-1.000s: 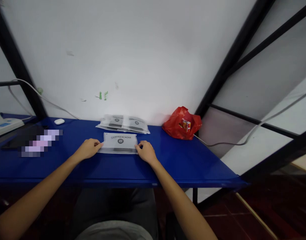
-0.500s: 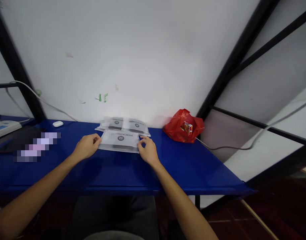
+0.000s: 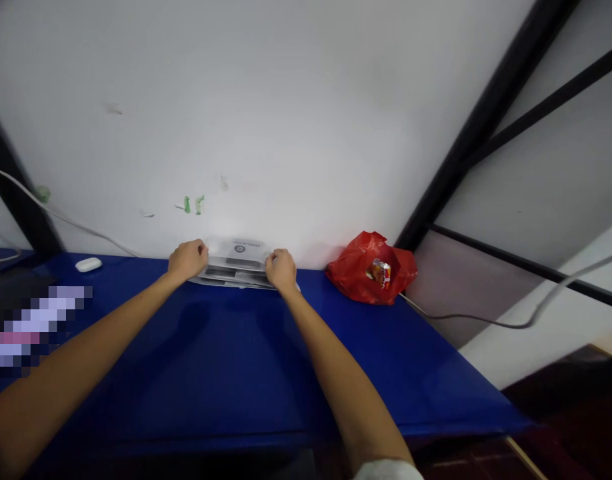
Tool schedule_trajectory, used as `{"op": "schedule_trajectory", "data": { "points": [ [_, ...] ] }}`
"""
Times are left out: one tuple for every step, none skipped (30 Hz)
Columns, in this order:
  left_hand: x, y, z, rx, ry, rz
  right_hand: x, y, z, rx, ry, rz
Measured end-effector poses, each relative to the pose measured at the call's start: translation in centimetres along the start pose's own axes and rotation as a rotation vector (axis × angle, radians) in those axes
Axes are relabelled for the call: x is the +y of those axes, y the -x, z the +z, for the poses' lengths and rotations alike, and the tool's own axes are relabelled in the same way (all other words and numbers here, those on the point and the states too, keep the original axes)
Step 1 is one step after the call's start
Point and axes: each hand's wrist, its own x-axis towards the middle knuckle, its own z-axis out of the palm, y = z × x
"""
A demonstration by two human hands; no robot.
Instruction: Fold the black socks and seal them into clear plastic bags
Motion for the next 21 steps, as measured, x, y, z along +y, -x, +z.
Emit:
{"op": "schedule_trajectory", "data": {
  "points": [
    [0.2, -0.4, 0.6, 0.005, -0.015, -0.007, 0.0, -0.2, 0.6, -0.003, 0.014, 0.029],
    [0.5, -0.6, 1.2, 0.022, -0.032, -0.003, -0.2, -0.3, 1.1, 0.002, 0.029, 0.052],
    [0.9, -0.7, 1.8, 0.046, -0.049, 0.018, -0.4, -0.2, 1.7, 0.014, 0.046, 0.061],
    [1.3, -0.7, 2.4, 0.073, -0.059, 0.059, -0.7, 0.0, 2.2, 0.027, 0.063, 0.047],
    [1.7, -0.7, 3.0, 0.094, -0.06, 0.114, -1.0, 0.2, 2.7, 0.033, 0.08, 0.009],
    [2.1, -0.6, 3.5, 0.104, -0.053, 0.178, -1.3, 0.5, 3.2, 0.028, 0.093, -0.05],
    [2.5, -0.6, 4.0, 0.101, -0.041, 0.242, -1.5, 0.7, 3.6, 0.009, 0.099, -0.121],
    [2.7, -0.6, 4.5, 0.09, -0.029, 0.295, -1.7, 0.8, 3.9, -0.022, 0.1, -0.187],
    [2.8, -0.7, 5.0, 0.074, -0.02, 0.331, -1.7, 0.9, 4.2, -0.054, 0.099, -0.233],
    [2.8, -0.9, 5.4, 0.053, -0.014, 0.353, -1.7, 0.9, 4.4, -0.088, 0.101, -0.26],
    [2.7, -1.2, 5.8, 0.026, -0.008, 0.363, -1.5, 0.8, 4.6, -0.118, 0.105, -0.271],
    [2.5, -1.4, 6.2, 0.0, -0.001, 0.367, -1.3, 0.7, 4.7, -0.145, 0.11, -0.272],
    [2.2, -1.7, 6.5, -0.028, 0.007, 0.366, -1.1, 0.6, 4.7, -0.172, 0.115, -0.269],
    [1.9, -1.9, 6.7, -0.057, 0.017, 0.362, -0.9, 0.5, 4.6, -0.2, 0.118, -0.267],
    [1.7, -2.1, 6.8, -0.088, 0.028, 0.352, -0.7, 0.4, 4.5, -0.228, 0.121, -0.264],
    [1.5, -2.2, 6.9, -0.121, 0.037, 0.337, -0.6, 0.3, 4.4, -0.254, 0.124, -0.258],
    [1.3, -2.2, 6.8, -0.151, 0.044, 0.321, -0.6, 0.3, 4.2, -0.28, 0.125, -0.249],
    [1.1, -2.1, 6.7, -0.173, 0.05, 0.305, -0.7, 0.4, 4.0, -0.305, 0.126, -0.238],
    [1.0, -1.9, 6.6, -0.18, 0.054, 0.292, -0.8, 0.5, 3.8, -0.324, 0.125, -0.225],
    [0.9, -1.6, 6.4, -0.168, 0.057, 0.284, -0.9, 0.6, 3.5, -0.333, 0.122, -0.212],
    [0.8, -1.3, 6.2, -0.137, 0.059, 0.281, -1.0, 0.8, 3.1, -0.33, 0.119, -0.201]
  ]
}}
